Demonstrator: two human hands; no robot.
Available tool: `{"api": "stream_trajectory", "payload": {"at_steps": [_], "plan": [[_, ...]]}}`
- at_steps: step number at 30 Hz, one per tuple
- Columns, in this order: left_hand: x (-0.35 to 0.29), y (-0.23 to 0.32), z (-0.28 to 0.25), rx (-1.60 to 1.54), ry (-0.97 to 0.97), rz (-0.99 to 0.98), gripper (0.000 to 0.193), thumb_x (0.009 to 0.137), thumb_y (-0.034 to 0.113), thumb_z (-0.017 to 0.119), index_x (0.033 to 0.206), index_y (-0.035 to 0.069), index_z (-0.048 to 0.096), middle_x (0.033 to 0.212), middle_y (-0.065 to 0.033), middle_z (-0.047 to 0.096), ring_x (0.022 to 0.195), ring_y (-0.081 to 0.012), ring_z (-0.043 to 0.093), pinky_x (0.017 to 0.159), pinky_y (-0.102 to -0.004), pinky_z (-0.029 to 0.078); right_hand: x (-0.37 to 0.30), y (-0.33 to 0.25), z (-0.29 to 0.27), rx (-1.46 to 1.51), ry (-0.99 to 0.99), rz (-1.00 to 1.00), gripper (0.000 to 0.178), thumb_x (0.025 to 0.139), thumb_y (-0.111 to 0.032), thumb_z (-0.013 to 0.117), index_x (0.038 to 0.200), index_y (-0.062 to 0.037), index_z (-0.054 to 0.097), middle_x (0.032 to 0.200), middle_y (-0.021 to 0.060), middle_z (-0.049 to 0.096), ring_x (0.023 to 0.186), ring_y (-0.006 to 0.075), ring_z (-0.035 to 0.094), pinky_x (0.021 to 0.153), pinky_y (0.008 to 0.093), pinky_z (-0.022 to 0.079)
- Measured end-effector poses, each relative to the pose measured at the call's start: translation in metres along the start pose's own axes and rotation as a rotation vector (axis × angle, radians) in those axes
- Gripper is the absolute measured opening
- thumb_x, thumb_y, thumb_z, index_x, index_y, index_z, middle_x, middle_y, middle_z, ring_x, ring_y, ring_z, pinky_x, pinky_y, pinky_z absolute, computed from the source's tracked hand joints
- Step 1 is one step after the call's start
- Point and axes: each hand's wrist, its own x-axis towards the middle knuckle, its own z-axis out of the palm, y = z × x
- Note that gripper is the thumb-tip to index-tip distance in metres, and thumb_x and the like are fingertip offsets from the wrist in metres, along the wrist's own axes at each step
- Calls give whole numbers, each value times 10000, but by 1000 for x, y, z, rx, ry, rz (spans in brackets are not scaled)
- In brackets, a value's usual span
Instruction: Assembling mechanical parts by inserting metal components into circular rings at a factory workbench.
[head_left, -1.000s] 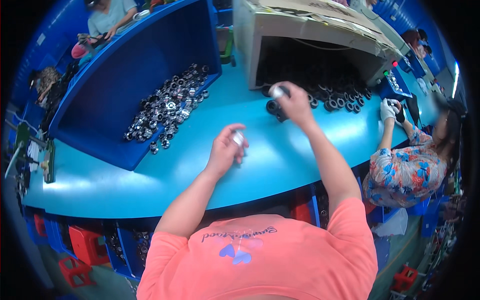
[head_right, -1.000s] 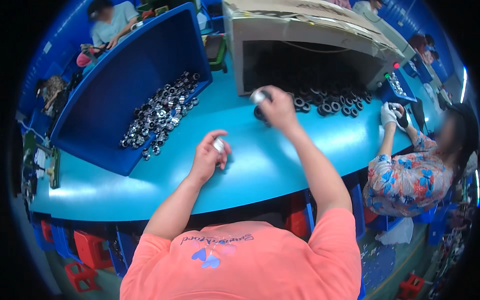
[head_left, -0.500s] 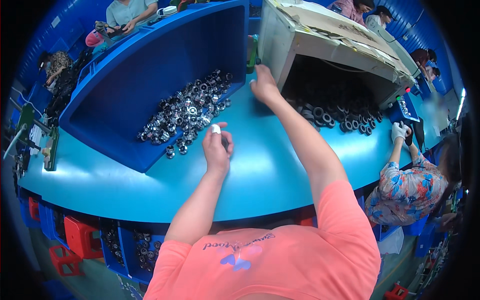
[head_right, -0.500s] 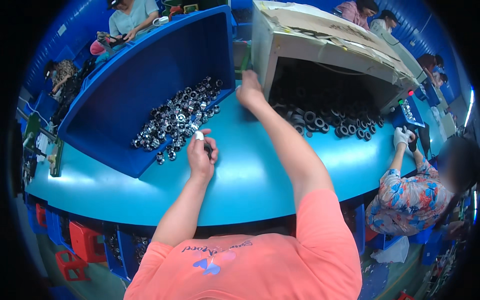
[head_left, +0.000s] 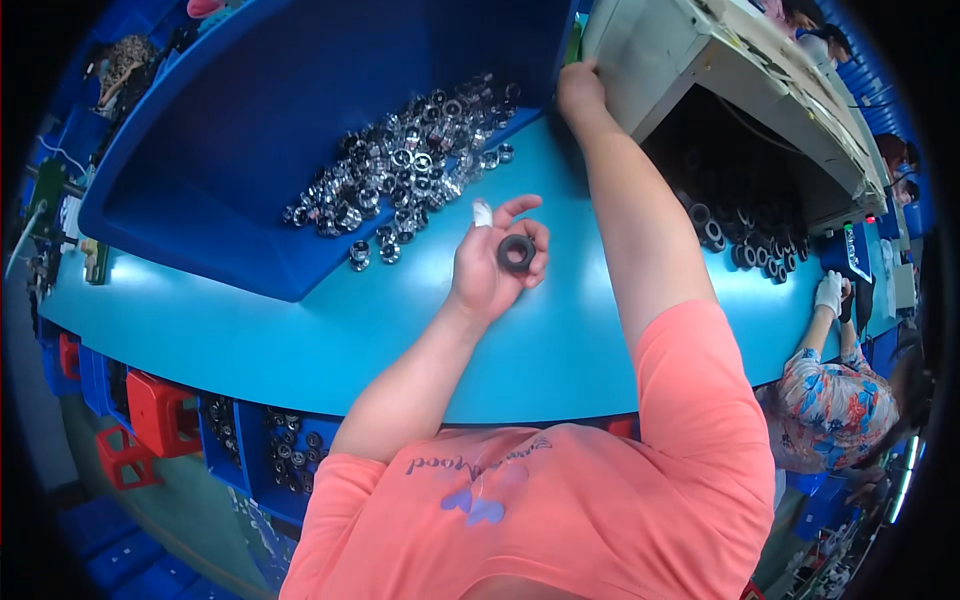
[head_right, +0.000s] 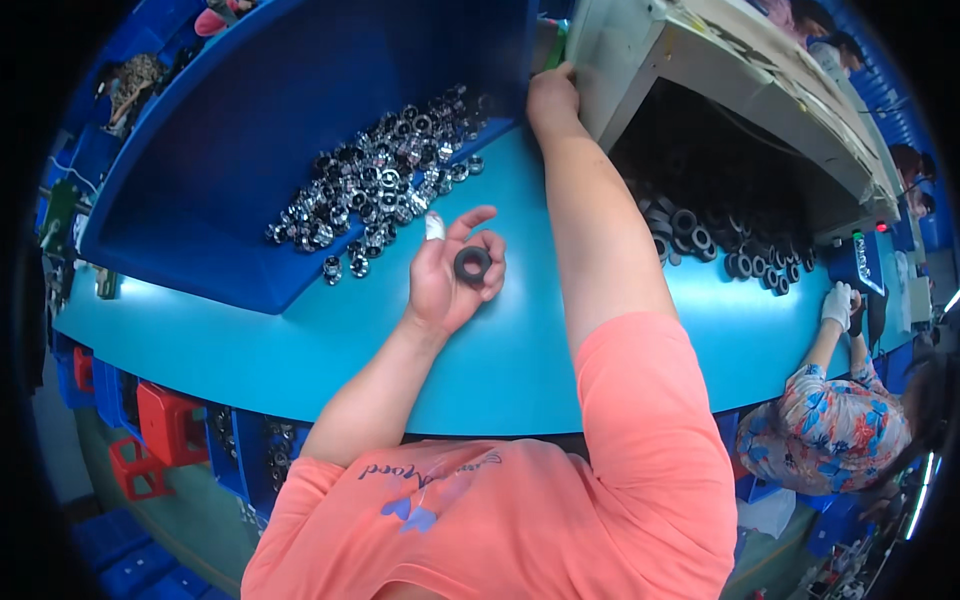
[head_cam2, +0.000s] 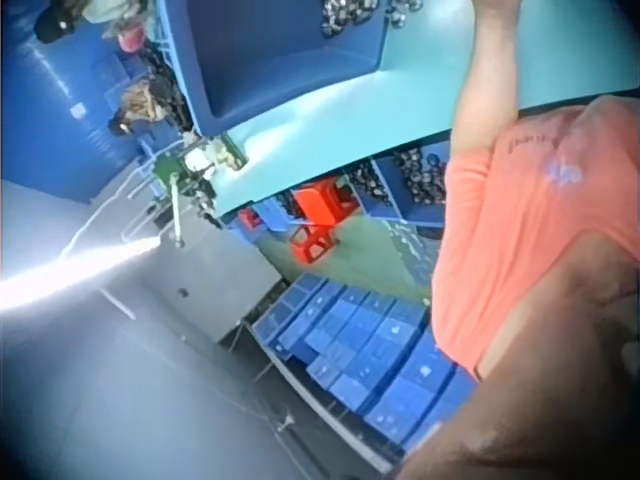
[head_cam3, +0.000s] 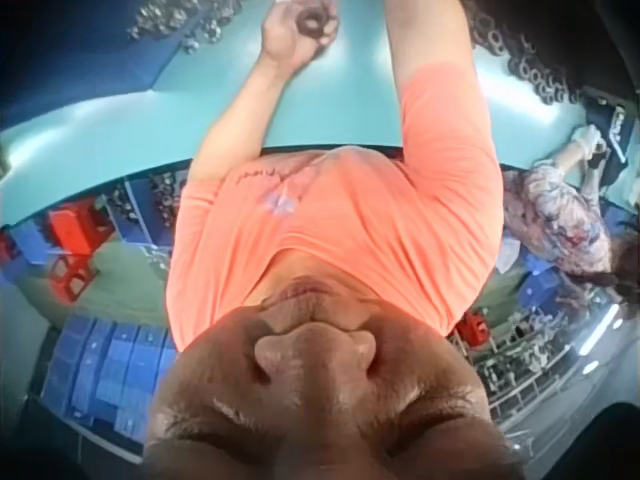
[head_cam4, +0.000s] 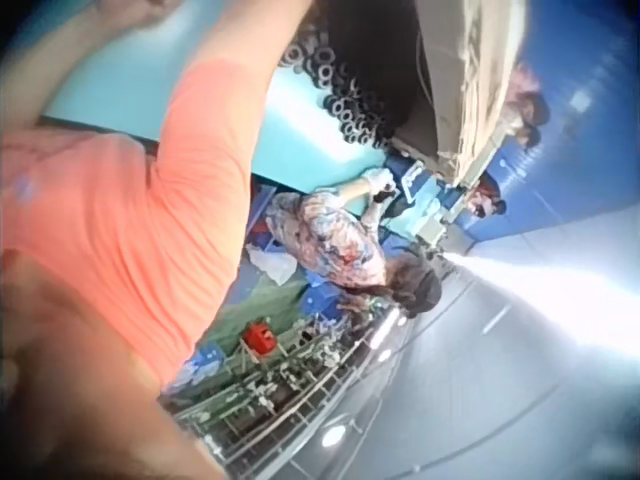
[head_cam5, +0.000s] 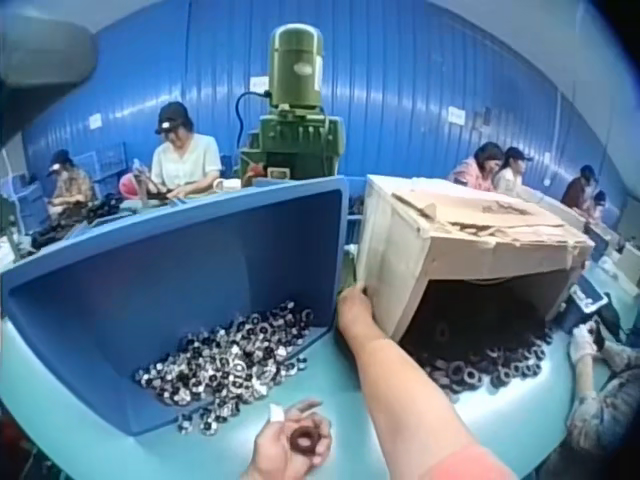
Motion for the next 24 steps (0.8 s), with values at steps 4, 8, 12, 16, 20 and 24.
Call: {"api": "stream_trajectory", "payload": {"at_steps": [4,8,12,16,20,24], "plan": [[-6,6,3,-13,-12,21,614,1036,538,275,1382,63,451,958,-141,588,720,-212,535,571,-322,426,-35,-23,-48,171,-22,-36,245,954,-134,535,1020,21,712,1145,240,650,1051,368,683,893,449,571],[-2,5,10,0,-28,-4,589,1041,512,286,1382,59,449,970,-153,592,762,-218,550,595,-325,443,-56,-14,-54,201,101,-31,224,941,-144,555,972,8,716,1072,230,700,1010,365,697,863,442,576],[-5,7,15,0,-29,10,550,1044,469,309,1384,58,445,988,-172,600,794,-221,556,631,-321,461,-112,-16,-92,171,-23,-215,174,902,-104,598,973,30,683,969,232,708,969,417,687,827,462,575],[-8,7,21,28,-21,0,494,1014,384,404,1365,39,442,1011,-204,625,804,-222,574,651,-322,463,-205,7,-129,205,-37,-347,338,766,-150,705,998,57,571,897,249,691,857,409,692,768,461,565],[-10,6,26,5,-61,-8,469,984,291,427,1378,38,436,1057,-231,630,841,-220,581,677,-319,468,-270,54,-172,416,-196,-255,408,734,-193,717,1043,57,622,867,238,702,822,403,700,756,451,573],[-10,4,21,31,-137,-13,466,962,208,451,1390,26,433,1108,-240,627,904,-227,607,729,-334,494,-252,115,-172,861,10,158,460,817,-225,733,1183,34,630,872,137,724,699,188,711,720,322,569]]}}
